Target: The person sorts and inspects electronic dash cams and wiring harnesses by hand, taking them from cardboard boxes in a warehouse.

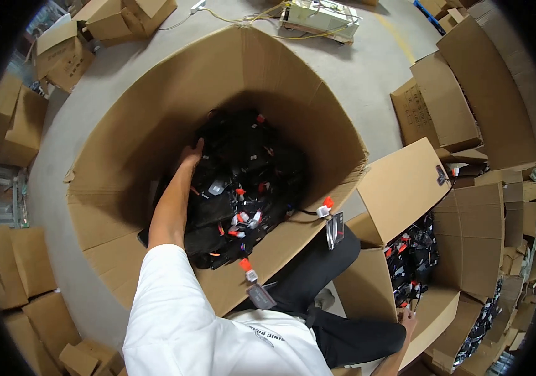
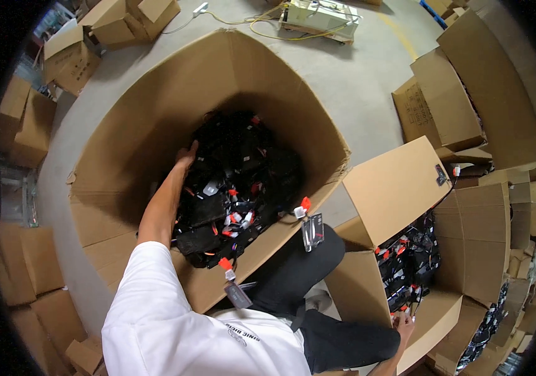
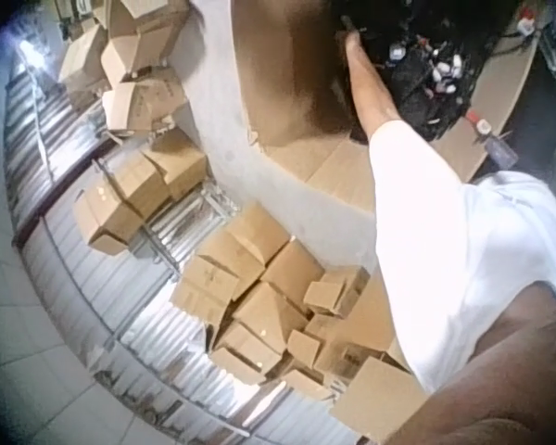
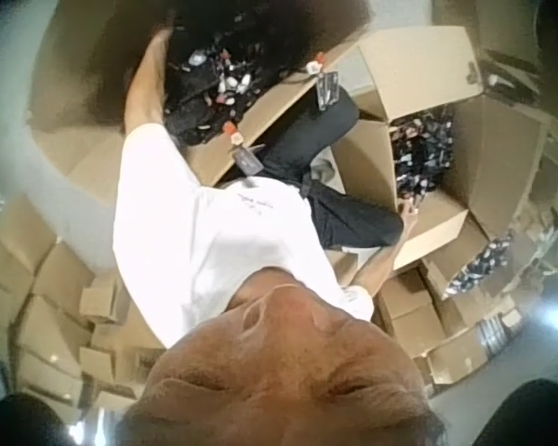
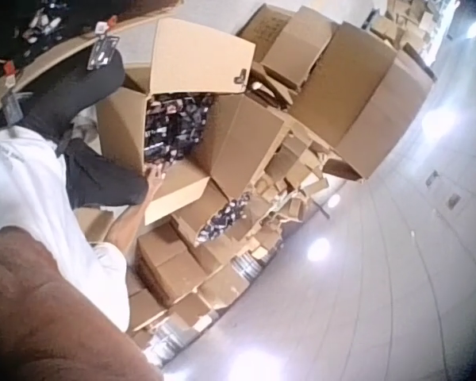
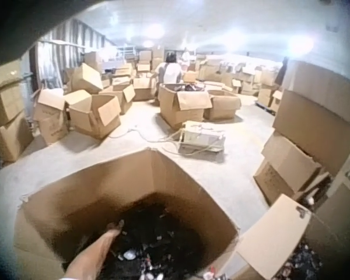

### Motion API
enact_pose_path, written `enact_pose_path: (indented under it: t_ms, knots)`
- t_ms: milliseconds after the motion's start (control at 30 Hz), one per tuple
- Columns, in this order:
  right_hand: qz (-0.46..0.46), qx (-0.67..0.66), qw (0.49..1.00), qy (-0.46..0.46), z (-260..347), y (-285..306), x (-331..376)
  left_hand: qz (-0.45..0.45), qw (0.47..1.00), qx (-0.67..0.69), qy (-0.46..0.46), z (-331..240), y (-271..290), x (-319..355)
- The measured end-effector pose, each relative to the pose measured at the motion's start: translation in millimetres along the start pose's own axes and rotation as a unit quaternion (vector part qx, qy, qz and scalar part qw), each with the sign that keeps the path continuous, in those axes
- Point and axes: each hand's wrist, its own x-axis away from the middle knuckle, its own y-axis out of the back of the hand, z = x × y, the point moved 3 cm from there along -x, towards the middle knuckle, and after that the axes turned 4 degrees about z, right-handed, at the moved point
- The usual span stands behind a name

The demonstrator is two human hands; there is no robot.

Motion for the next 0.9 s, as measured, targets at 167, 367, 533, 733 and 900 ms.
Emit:
enact_pose_path:
  t_ms: [167,367,533,733,900]
  knots:
    - [-0.003,-0.023,0.999,-0.044,8,0,8,0.017,0.991,-0.102,0.086,-11,-17,-21]
    - [0.037,0.019,0.998,-0.047,3,6,2,0.028,0.999,0.011,-0.030,-22,-36,-29]
    - [0.042,0.013,0.998,-0.052,3,2,1,0.109,0.985,0.127,-0.036,-26,-34,-28]
    - [0.076,0.024,0.996,-0.041,7,-13,-8,0.108,0.970,0.211,0.057,8,-8,-18]
    - [0.027,-0.020,0.999,-0.025,11,6,6,0.204,0.937,0.283,-0.005,-48,20,81]
